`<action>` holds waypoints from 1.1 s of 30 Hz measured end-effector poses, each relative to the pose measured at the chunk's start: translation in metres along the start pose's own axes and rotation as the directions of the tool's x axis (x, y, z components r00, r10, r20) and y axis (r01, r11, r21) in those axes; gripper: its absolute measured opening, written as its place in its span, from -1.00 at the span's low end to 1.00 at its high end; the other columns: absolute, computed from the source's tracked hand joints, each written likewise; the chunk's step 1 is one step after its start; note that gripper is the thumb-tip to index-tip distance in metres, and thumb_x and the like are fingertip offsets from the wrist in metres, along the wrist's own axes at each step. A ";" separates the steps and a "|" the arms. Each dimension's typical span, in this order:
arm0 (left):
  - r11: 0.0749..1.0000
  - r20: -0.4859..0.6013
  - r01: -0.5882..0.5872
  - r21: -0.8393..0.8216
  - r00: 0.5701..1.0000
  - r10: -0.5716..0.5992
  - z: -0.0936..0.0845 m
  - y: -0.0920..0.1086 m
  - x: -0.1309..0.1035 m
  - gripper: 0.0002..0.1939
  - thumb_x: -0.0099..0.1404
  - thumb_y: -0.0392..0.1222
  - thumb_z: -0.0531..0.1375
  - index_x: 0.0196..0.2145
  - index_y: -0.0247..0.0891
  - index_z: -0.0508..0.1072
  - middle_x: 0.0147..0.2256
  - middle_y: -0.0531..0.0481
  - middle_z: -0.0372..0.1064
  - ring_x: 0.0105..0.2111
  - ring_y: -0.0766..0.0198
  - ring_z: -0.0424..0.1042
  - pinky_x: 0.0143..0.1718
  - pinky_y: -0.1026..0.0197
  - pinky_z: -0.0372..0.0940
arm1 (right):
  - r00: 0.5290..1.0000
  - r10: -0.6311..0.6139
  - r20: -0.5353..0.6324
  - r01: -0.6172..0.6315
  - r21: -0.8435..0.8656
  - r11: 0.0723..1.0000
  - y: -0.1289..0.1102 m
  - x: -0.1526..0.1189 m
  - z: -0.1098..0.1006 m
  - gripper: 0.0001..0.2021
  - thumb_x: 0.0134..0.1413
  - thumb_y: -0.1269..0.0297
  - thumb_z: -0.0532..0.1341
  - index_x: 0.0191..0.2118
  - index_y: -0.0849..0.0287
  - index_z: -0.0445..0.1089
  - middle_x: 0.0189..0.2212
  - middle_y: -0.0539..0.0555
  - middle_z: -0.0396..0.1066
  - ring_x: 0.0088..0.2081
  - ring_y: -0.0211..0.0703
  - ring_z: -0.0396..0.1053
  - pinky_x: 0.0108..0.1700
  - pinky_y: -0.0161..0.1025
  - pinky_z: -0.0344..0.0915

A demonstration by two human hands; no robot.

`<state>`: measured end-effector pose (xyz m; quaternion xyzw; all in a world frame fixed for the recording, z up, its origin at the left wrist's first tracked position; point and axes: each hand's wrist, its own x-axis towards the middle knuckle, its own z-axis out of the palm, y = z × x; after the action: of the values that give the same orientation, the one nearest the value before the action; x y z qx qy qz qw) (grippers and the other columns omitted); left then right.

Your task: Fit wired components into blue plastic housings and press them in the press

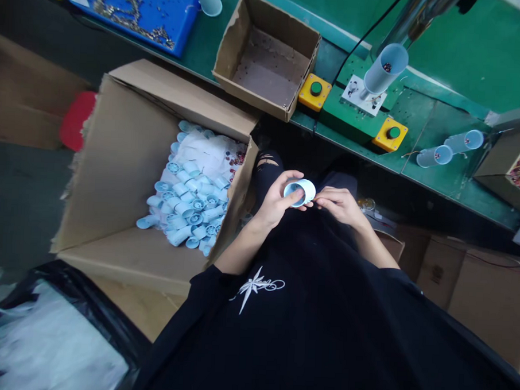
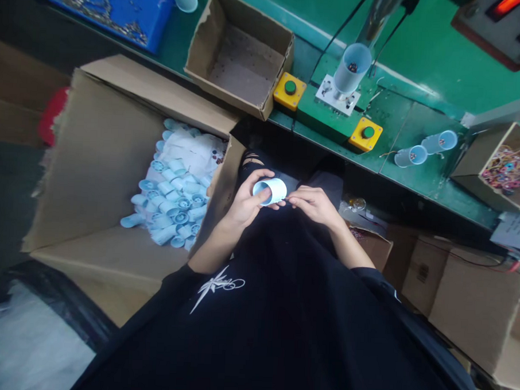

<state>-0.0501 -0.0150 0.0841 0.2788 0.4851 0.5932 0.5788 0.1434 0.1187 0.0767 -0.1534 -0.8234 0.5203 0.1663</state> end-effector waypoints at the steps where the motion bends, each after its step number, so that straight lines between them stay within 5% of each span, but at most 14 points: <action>1: 1.000 -0.007 -0.024 0.015 1.000 0.024 0.000 0.002 -0.001 -0.41 0.37 0.17 0.36 0.19 -0.10 0.28 -0.10 -0.07 0.55 -0.32 0.20 0.66 -0.38 0.26 0.51 | 1.000 0.006 -0.016 -0.006 -0.012 1.000 0.003 -0.001 -0.002 -0.58 0.50 -0.05 0.15 -0.22 0.12 0.60 -0.44 0.04 0.54 -0.37 -0.16 0.47 -0.26 -0.20 0.40; 4: 0.986 -0.014 -0.096 0.139 0.995 0.099 -0.001 -0.001 -0.002 -0.32 0.30 0.16 0.41 0.22 -0.11 0.27 -0.12 -0.06 0.56 -0.22 0.16 0.65 -0.23 0.21 0.52 | 1.000 -0.001 0.009 0.002 -0.126 0.992 0.008 -0.005 -0.010 -0.60 0.51 -0.01 0.14 -0.19 0.11 0.62 -0.42 0.05 0.56 -0.37 -0.16 0.47 -0.25 -0.18 0.42; 7: 0.956 -0.058 -0.126 0.266 0.988 0.146 0.000 -0.012 0.002 -0.30 0.27 0.09 0.43 0.23 -0.15 0.28 -0.12 -0.08 0.56 -0.17 0.16 0.61 -0.13 0.19 0.50 | 0.999 -0.032 0.027 0.039 -0.283 0.958 0.007 -0.007 -0.015 -0.64 0.46 -0.05 0.20 0.01 0.08 0.60 -0.12 0.16 0.62 -0.09 -0.01 0.56 0.02 0.01 0.50; 11: 0.942 -0.089 -0.138 0.307 0.981 0.173 0.008 -0.027 0.005 -0.37 0.25 -0.09 0.42 0.18 -0.17 0.29 -0.13 -0.05 0.53 -0.18 0.18 0.59 -0.12 0.18 0.47 | 0.989 -0.150 -0.009 0.137 -0.359 0.923 0.001 -0.005 -0.003 -0.19 0.16 -0.25 0.40 0.39 0.07 0.31 0.29 0.31 0.41 0.31 0.31 0.36 0.30 0.36 0.35; 14: 0.938 -0.072 -0.148 0.315 0.981 0.179 0.014 -0.034 0.007 -0.41 0.25 -0.18 0.42 0.17 -0.18 0.33 -0.11 -0.07 0.52 -0.14 0.17 0.58 -0.07 0.14 0.46 | 0.963 -0.269 0.005 0.252 -0.368 0.895 -0.004 0.000 0.017 -0.33 0.26 -0.06 0.40 0.38 0.05 0.32 0.21 0.26 0.50 0.27 0.27 0.41 0.23 0.28 0.43; 17: 0.962 0.046 -0.121 0.244 0.993 0.113 0.004 -0.039 0.011 -0.15 0.22 -0.07 0.48 0.36 -0.10 0.22 -0.04 -0.12 0.54 -0.15 0.15 0.60 -0.09 0.10 0.48 | 0.946 -0.322 -0.034 0.283 -0.396 0.873 -0.004 0.002 0.021 -0.45 0.27 0.04 0.41 0.31 -0.01 0.40 0.09 0.19 0.58 0.15 0.22 0.52 0.13 0.20 0.49; 20: 0.952 0.032 -0.159 0.262 0.987 0.156 -0.045 -0.040 0.015 -0.03 0.15 0.14 0.53 0.39 -0.01 0.23 0.18 -0.22 0.46 0.00 0.08 0.59 -0.01 0.08 0.48 | 0.879 -0.372 -0.299 0.160 -0.549 0.820 0.011 -0.006 -0.014 -0.37 0.10 -0.20 0.46 0.21 -0.02 0.50 0.00 0.25 0.59 0.03 0.30 0.53 0.07 0.26 0.44; 21: 0.926 -0.088 -0.151 0.346 0.977 0.192 -0.070 -0.038 0.016 -0.16 0.23 0.20 0.47 0.35 -0.04 0.31 0.22 -0.24 0.43 0.06 0.08 0.56 0.03 0.09 0.46 | 0.798 -0.402 -0.448 0.057 -0.609 0.791 0.022 -0.012 -0.034 -0.30 0.01 -0.30 0.47 0.18 0.00 0.53 -0.01 0.30 0.57 0.02 0.34 0.51 0.05 0.30 0.39; 22: 0.884 -0.258 -0.078 0.462 0.941 0.217 -0.099 -0.037 0.015 -0.34 0.38 0.23 0.33 0.29 -0.10 0.36 0.22 -0.25 0.43 0.09 0.10 0.54 0.07 0.10 0.43 | 0.650 -0.465 -0.601 -0.060 -0.650 0.757 0.035 -0.019 -0.057 -0.21 -0.11 -0.41 0.47 0.14 0.02 0.57 -0.04 0.34 0.55 0.01 0.39 0.49 0.01 0.33 0.34; 23: 0.812 -0.440 0.081 0.579 0.869 0.227 -0.129 -0.035 0.014 -0.48 0.53 0.20 0.15 0.26 -0.17 0.38 0.21 -0.26 0.44 0.10 0.13 0.51 0.10 0.12 0.40 | 0.522 -0.488 -0.699 -0.176 -0.648 0.741 0.052 -0.027 -0.082 -0.15 -0.18 -0.47 0.46 0.14 0.02 0.57 -0.05 0.36 0.54 0.03 0.43 0.46 -0.01 0.36 0.28; 24: 0.687 -0.590 0.311 0.657 0.779 0.211 -0.159 -0.034 0.011 -0.53 0.62 0.12 -0.01 0.25 -0.22 0.37 0.21 -0.28 0.43 0.14 0.15 0.47 0.15 0.14 0.36 | 0.453 -0.489 -0.746 -0.259 -0.634 0.729 0.070 -0.036 -0.107 -0.12 -0.24 -0.50 0.46 0.13 0.00 0.58 -0.05 0.36 0.52 0.02 0.45 0.44 -0.03 0.40 0.21; 26: 0.460 -0.724 0.608 0.647 0.678 0.123 -0.209 -0.037 0.004 -0.54 0.66 -0.05 -0.15 0.26 -0.33 0.34 0.24 -0.34 0.39 0.20 0.13 0.41 0.23 0.11 0.29 | 0.395 -0.454 -0.799 -0.421 -0.597 0.684 0.107 -0.054 -0.152 -0.04 -0.44 -0.59 0.45 0.06 -0.03 0.61 -0.09 0.38 0.52 0.02 0.55 0.41 0.02 0.52 0.04; 30: 0.309 -0.758 0.733 0.606 0.650 -0.055 -0.250 -0.065 -0.006 -0.59 0.58 -0.03 0.09 0.17 -0.39 0.42 0.14 -0.39 0.45 0.17 -0.03 0.42 0.23 -0.04 0.29 | 0.575 -0.224 -0.787 -0.656 -0.607 0.449 0.157 -0.079 -0.198 0.01 -0.34 -0.65 0.35 0.13 0.02 0.54 0.11 0.45 0.38 0.17 0.70 0.23 0.10 0.66 -0.06; 33: 0.223 -0.741 0.752 0.621 0.655 -0.146 -0.250 -0.095 -0.006 -0.54 0.51 0.08 0.22 0.18 -0.30 0.45 0.16 -0.26 0.43 0.15 -0.03 0.44 0.20 -0.15 0.36 | 0.607 -0.168 -0.777 -0.698 -0.621 0.357 0.164 -0.084 -0.198 -0.07 -0.04 -0.50 0.21 0.31 0.06 0.35 0.26 0.48 0.19 0.22 0.66 0.17 0.09 0.65 0.07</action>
<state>-0.2330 -0.0970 -0.0935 0.2029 0.9233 0.0702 0.3184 0.3183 0.3101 -0.0019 -0.5612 -0.7750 -0.0992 0.2732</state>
